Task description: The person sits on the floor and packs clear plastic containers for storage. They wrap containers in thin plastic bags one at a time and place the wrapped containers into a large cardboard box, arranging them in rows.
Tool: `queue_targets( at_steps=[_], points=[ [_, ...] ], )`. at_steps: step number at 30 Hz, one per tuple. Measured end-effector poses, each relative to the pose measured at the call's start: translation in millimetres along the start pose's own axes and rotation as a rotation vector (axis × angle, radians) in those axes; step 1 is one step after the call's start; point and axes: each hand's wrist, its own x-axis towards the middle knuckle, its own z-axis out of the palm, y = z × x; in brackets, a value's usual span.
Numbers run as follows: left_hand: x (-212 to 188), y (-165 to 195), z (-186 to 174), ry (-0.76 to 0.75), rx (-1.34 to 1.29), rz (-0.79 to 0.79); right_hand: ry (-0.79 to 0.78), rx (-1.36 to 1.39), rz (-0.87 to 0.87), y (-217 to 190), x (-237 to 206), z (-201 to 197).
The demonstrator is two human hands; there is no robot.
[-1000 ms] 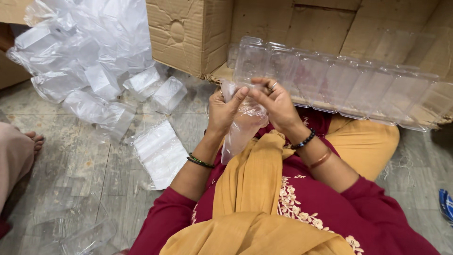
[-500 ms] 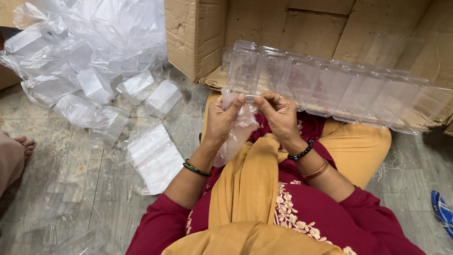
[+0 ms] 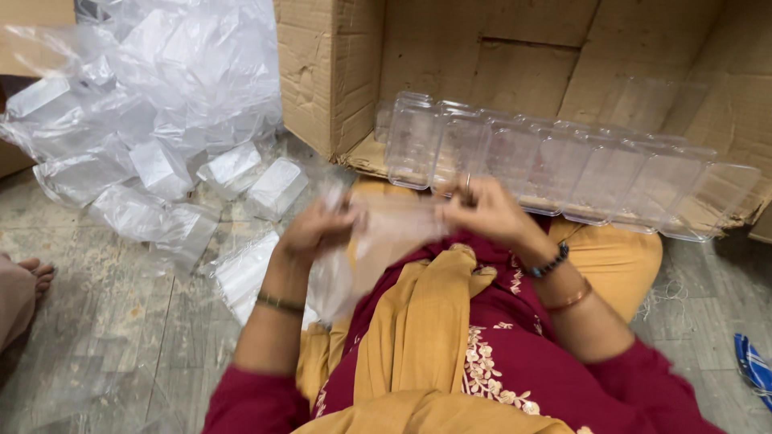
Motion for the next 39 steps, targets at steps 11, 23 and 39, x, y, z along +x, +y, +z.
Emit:
queue_targets(
  at_steps=[11, 23, 39],
  points=[
    [142, 1, 18, 0.288, -0.242, 0.121, 0.649, -0.475, -0.275, 36, 113, 15],
    [18, -105, -29, 0.816, 0.181, -0.112, 0.163, -0.137, 0.108, 161, 73, 108],
    [-67, 0, -171, 1.11, -0.202, -0.14, -0.081, -0.496, -0.355, 139, 116, 149]
  ],
)
